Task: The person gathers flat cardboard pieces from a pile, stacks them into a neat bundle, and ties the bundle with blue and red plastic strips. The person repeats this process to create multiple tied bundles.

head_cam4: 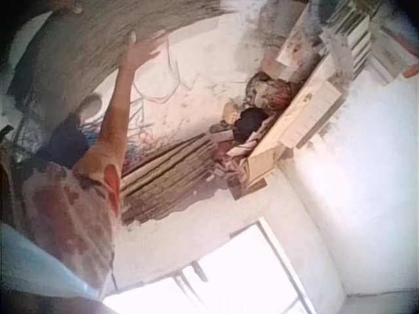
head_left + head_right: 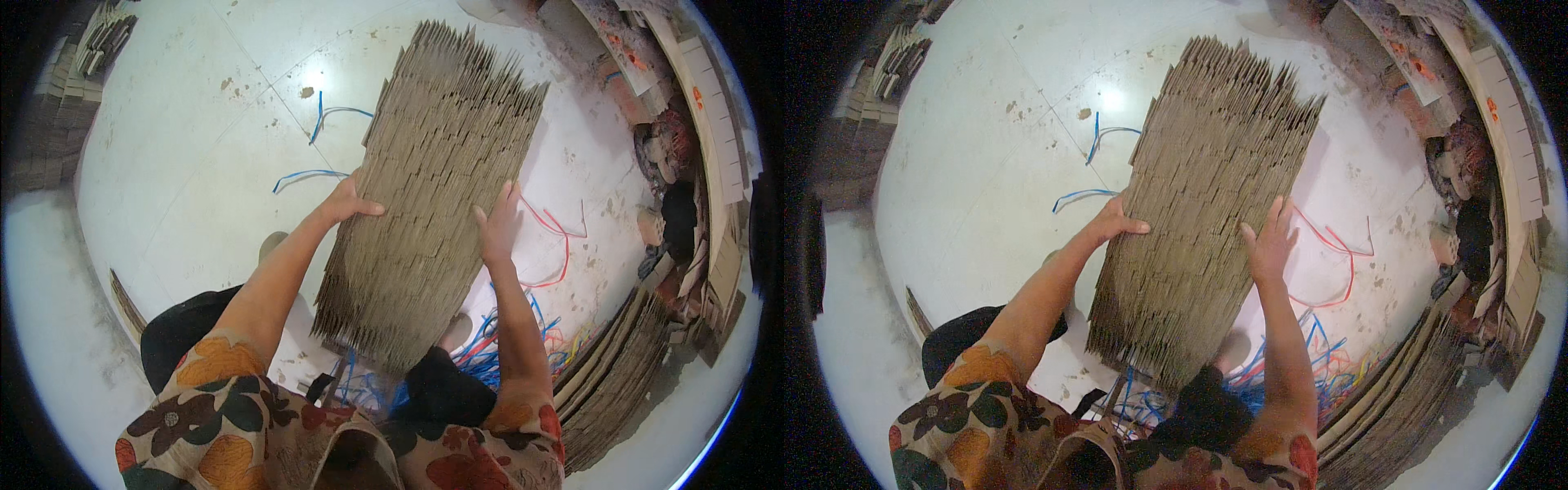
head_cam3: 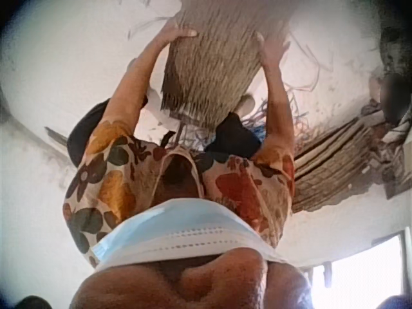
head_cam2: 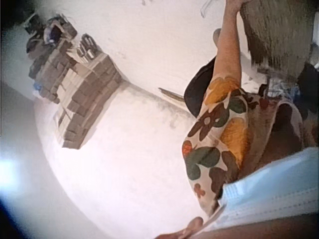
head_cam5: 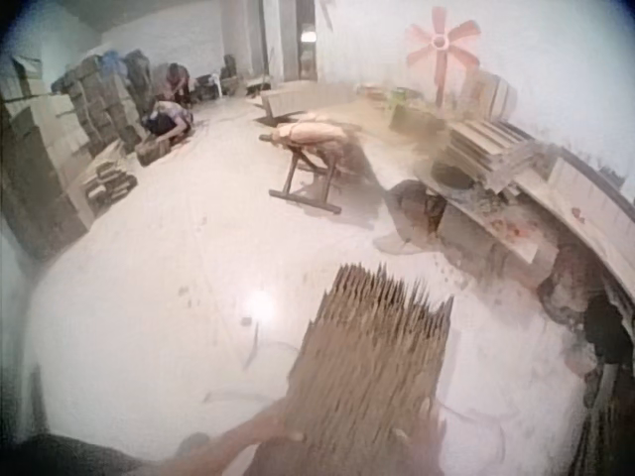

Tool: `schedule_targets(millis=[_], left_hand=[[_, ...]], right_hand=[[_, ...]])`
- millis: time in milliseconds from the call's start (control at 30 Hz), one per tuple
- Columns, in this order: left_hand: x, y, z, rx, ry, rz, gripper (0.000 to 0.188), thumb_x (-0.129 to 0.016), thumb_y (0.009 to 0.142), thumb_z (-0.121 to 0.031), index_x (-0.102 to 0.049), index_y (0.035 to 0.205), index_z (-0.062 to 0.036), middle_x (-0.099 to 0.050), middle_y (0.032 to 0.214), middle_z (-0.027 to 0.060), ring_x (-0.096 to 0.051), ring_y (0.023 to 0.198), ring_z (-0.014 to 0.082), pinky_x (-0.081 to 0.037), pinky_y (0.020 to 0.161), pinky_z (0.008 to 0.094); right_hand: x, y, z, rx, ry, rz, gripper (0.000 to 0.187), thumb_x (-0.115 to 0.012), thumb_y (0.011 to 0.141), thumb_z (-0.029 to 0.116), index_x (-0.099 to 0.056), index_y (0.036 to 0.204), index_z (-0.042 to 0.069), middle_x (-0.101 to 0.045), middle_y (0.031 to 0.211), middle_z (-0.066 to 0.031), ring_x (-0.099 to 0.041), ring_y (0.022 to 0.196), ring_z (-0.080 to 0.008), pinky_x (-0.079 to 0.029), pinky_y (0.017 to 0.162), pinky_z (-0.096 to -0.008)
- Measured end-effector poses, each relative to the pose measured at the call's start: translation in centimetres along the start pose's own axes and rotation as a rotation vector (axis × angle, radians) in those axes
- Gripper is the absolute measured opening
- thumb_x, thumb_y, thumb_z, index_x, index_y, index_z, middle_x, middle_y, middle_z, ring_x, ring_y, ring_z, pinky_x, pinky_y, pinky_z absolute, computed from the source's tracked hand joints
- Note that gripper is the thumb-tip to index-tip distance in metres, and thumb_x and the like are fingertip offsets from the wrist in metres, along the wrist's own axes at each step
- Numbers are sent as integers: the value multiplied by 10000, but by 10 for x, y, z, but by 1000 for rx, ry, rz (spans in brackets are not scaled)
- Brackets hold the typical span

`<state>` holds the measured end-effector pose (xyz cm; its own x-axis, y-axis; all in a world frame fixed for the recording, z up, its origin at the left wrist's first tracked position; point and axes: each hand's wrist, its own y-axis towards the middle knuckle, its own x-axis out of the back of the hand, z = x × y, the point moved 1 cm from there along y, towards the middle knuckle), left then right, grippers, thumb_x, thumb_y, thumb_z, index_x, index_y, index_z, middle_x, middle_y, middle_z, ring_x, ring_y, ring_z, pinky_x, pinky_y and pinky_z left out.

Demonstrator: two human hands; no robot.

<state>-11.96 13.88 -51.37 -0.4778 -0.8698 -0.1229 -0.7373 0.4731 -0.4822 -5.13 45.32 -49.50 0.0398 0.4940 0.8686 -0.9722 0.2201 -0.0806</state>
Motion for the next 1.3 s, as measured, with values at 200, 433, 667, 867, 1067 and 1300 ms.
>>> schedule_targets(millis=[200, 433, 667, 867, 1067, 1300], left_hand=[[6, -1, 1, -96, 36, -49, 976, -834, 547, -262, -337, 1339, 21, -503, 1252, 132, -454, 1185, 247, -310, 1034, 357], [5, 3, -1, 6, 101, -22, 991, -831, 545, -196, -311, 1364, 8, -479, 1282, 131, -442, 1196, 247, -317, 1031, 334], [16, -3, -7, 11, 51, -14, 849, -822, 579, -189, -406, 1293, 8, -544, 1197, 110, -506, 1116, 225, -366, 986, 342], [22, -3, 0, -20, 93, -56, 854, -831, 544, -214, -438, 1267, 12, -566, 1160, 120, -517, 1093, 235, -369, 978, 335], [20, -2, -7, -20, 91, -76, 823, -829, 537, -211, -467, 1243, 6, -578, 1137, 123, -524, 1077, 243, -376, 964, 330], [23, 0, 4, -38, 157, -77, 787, -826, 547, -209, -484, 1223, 7, -594, 1113, 124, -538, 1050, 238, -391, 944, 329]], right_hand=[[43, 27, 79, 135, -268, 45, 826, -607, 804, 425, -221, 1402, 6, -191, 1475, -199, -132, 1390, -303, -83, 1069, -590], [-30, 50, 130, 664, -182, 236, 805, -598, 795, 449, -277, 1384, 4, -224, 1474, -150, -141, 1391, -260, -30, 1105, -543], [-31, 46, 115, 660, -242, 246, 764, -546, 842, 441, -257, 1395, 0, -230, 1470, -150, -138, 1389, -267, -41, 1131, -457], [-28, 47, 85, 671, -255, 209, 657, -553, 857, 371, -329, 1353, 2, -302, 1426, -166, -211, 1357, -299, -135, 1113, -452], [-16, 60, 95, 595, -60, 148, 504, -581, 825, 187, -426, 1277, 28, -442, 1310, -157, -387, 1236, -324, -298, 1021, -433], [-15, 50, 101, 547, -186, 85, 317, -512, 778, 43, -538, 1093, 18, -551, 1116, -153, -510, 1026, -324, -409, 869, -418]])
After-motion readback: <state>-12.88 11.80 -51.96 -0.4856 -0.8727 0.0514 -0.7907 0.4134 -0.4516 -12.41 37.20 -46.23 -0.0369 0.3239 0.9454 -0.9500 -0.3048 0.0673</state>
